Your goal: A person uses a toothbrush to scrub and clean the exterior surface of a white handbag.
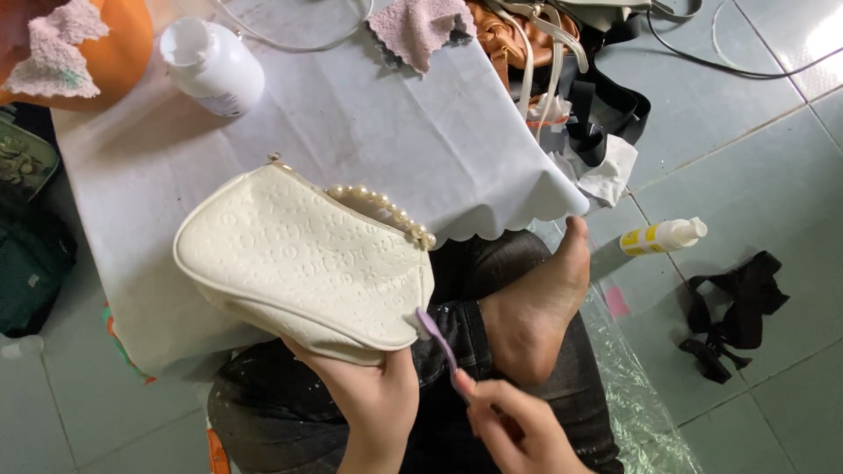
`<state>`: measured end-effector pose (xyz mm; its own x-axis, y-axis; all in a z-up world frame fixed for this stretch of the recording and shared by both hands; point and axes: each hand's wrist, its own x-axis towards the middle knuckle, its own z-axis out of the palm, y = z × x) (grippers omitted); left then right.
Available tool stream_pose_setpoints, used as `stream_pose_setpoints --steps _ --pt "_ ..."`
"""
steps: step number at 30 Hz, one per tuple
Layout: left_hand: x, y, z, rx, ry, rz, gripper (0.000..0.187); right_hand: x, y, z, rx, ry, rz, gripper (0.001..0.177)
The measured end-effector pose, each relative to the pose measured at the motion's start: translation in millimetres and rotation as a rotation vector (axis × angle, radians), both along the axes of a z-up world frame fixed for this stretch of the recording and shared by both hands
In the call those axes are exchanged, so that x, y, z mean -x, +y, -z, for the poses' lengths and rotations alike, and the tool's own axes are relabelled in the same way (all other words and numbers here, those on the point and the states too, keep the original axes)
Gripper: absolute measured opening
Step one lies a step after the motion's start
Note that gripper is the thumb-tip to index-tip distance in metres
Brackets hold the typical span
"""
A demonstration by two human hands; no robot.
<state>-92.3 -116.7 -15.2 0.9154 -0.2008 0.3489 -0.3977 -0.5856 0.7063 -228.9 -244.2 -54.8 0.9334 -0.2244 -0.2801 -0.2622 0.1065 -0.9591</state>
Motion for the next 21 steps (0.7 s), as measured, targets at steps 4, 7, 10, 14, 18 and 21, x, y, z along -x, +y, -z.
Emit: stream_pose_setpoints --steps 4,7,10,14,18,21 --pt "4.9 -9.6 3.8 0.03 -0.006 -0.01 0.116 2.3 -0.8 -1.1 0.015 -0.065 -0.022 0.041" --pt "9.4 -14.9 6.7 0.051 -0.005 -0.011 0.114 8.2 -0.1 -0.1 0.081 -0.025 0.019 0.036" --pt "12.2 -19.0 8.9 0.076 -0.01 -0.016 0.111 1.2 -11.3 5.3 0.07 -0.057 -0.016 0.039" --pt "15.5 -17.8 11.7 0.106 -0.013 -0.036 0.108 9.4 -8.7 3.0 0.073 -0.079 -0.054 0.037" --pt "16.4 -21.8 13.5 0.129 -0.018 -0.045 0.105 -5.2 -18.4 7.3 0.019 -0.085 -0.046 0.045" --pt "17.3 -20.7 15.2 0.152 -0.025 -0.059 0.103 -0.1 -14.5 6.9 0.056 -0.109 -0.045 0.048"
